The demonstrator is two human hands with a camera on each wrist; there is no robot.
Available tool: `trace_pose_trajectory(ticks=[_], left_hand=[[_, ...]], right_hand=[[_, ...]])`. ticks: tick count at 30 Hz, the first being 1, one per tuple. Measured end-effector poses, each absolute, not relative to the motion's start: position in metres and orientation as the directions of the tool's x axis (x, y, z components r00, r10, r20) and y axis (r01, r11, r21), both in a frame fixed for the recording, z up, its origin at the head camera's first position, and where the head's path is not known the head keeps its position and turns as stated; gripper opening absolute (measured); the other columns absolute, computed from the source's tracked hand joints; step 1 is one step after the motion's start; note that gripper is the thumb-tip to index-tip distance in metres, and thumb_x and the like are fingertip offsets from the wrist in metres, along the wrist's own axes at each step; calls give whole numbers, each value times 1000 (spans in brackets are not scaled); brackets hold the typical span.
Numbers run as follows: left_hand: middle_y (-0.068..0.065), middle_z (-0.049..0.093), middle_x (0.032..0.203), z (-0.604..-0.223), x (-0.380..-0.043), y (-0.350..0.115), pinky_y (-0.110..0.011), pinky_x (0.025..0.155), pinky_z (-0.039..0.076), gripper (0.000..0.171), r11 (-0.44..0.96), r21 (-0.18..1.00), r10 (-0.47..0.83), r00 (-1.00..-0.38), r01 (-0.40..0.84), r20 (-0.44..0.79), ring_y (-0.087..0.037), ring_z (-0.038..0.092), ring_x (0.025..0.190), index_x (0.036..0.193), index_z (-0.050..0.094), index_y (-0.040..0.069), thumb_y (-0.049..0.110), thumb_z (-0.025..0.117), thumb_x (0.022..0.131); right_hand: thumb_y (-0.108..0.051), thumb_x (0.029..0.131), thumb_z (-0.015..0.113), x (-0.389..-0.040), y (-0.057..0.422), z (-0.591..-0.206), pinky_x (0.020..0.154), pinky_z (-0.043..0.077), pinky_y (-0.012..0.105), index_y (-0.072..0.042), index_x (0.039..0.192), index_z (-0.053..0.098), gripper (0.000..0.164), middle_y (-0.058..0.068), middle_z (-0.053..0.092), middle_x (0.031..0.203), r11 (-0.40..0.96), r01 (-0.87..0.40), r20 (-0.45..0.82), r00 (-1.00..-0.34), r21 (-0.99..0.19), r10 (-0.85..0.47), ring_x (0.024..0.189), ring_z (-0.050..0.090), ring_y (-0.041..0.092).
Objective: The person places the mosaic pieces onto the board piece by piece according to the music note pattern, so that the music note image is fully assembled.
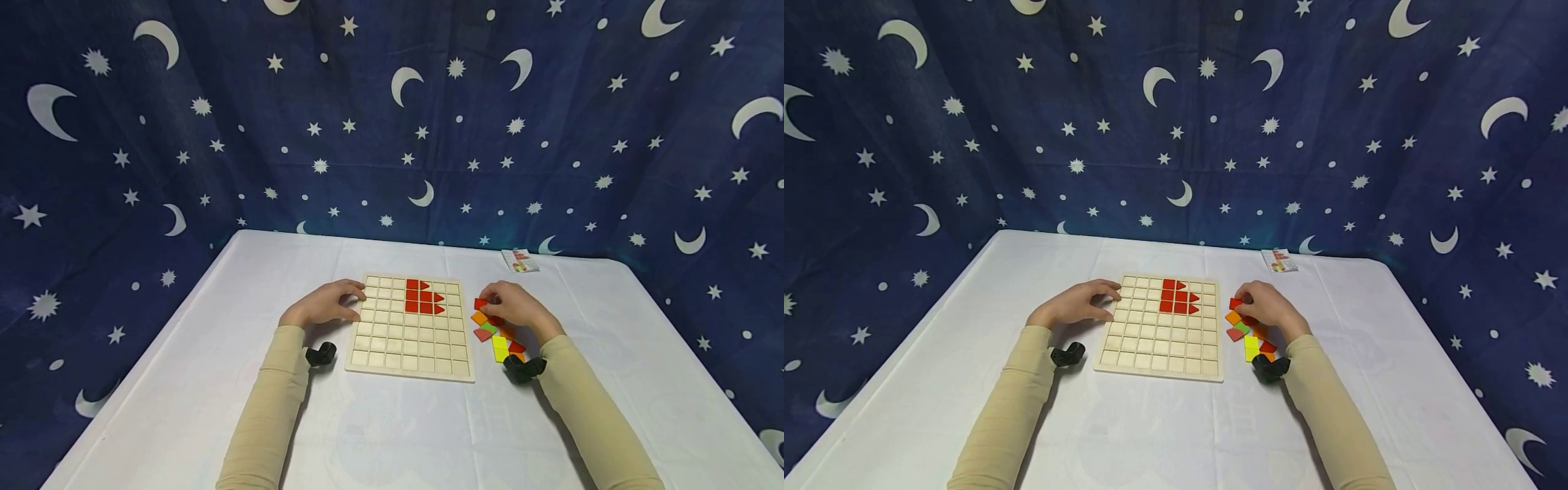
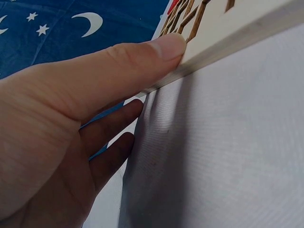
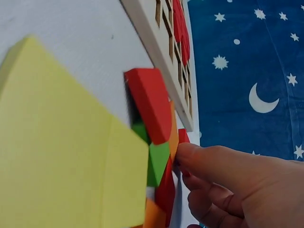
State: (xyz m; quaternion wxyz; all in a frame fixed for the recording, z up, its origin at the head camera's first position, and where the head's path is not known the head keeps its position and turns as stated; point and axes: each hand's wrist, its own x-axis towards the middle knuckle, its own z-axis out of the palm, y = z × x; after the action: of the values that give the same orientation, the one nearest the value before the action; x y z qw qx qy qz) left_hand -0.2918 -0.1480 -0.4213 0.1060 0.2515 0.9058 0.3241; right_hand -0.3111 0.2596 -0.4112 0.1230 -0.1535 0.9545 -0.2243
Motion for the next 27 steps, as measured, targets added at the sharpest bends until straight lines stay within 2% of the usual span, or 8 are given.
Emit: trace_pose_trajectory(ticks=[13, 20, 24, 27], left_hand=[[-12, 46, 147, -420, -291, -148, -44, 116, 28, 41, 673, 629, 523, -852, 388, -34, -31, 34, 141, 122, 65, 6, 18, 78, 84], [-12, 45, 148, -419, -291, -148, -45, 116, 28, 41, 673, 626, 528, -848, 394, -34, -31, 34, 141, 122, 65, 6, 17, 77, 84], [-12, 45, 148, -419, -290, -148, -44, 116, 28, 41, 672, 626, 530, -847, 396, -33, -31, 34, 141, 122, 65, 6, 17, 77, 84], [-12, 46, 147, -418, -290, -148, -45, 116, 28, 41, 671, 623, 534, -845, 403, -28, -32, 34, 141, 121, 65, 6, 18, 78, 84]], right_hand=[[-20, 92, 69, -305, 236, -406, 83, 52, 37, -5, 114, 67, 26, 6, 64, 102, 803, -352, -129, -878, -481, -462, 87, 54, 21], [-20, 91, 70, -303, 221, -404, 70, 52, 30, -7, 112, 67, 25, 5, 61, 95, 795, -338, -169, -864, -505, -475, 74, 56, 19], [-20, 90, 71, -302, 214, -401, 75, 53, 31, -9, 114, 68, 26, 3, 63, 98, 804, -369, -169, -855, -466, -490, 73, 56, 17], [-19, 90, 71, -303, 211, -400, 82, 53, 36, -8, 113, 70, 26, 2, 65, 99, 800, -421, -140, -843, -428, -519, 81, 54, 17]])
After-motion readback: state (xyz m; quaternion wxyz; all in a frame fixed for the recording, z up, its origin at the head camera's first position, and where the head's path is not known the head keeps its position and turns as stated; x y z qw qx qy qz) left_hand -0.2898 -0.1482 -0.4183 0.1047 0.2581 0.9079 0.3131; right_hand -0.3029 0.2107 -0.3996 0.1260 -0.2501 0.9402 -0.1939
